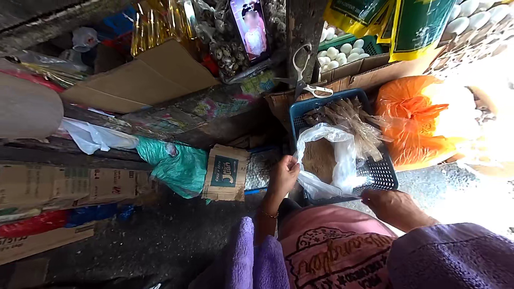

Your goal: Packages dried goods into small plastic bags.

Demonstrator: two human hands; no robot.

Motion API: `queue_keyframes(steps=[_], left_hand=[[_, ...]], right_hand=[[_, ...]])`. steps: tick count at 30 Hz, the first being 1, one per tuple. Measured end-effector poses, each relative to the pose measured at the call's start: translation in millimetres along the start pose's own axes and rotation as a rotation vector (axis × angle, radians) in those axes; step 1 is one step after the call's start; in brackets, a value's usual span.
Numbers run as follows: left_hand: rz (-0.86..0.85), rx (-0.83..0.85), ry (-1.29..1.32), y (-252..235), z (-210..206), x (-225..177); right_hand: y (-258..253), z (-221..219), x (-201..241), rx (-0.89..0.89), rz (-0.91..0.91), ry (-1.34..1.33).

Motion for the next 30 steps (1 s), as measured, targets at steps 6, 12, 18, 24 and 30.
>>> queue_keyframes(steps=[6, 12, 18, 24, 30], left_hand=[[-0.093, -0.054, 0.128, 3, 14, 5], [-0.13, -0.13, 0.181, 20, 31, 4], [-0.088, -0.086, 0.377, 35, 34, 6], [-0.108, 0.198, 0.82, 44, 29, -9], [-0.149, 0.502, 0.988, 37, -1, -29]], right_hand=[[-36, 95, 18, -0.56, 0.217, 0.031], [-147, 135, 64, -0.503, 0.268, 0.29], [-220, 136, 97, -0.254, 0.246, 0.441], [-149, 148, 123, -0.474, 0.562, 0.048], [-83, 119, 124, -0.058, 0.826, -0.692]])
Point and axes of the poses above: each hand's wrist, its own y-axis away from the middle knuckle, its own z-axis out of the back of the hand, x = y × z, the point moved 6 cm from there along -y, towards the middle knuckle, and after that the axes turned 7 degrees about y, right-handed, at the moved point
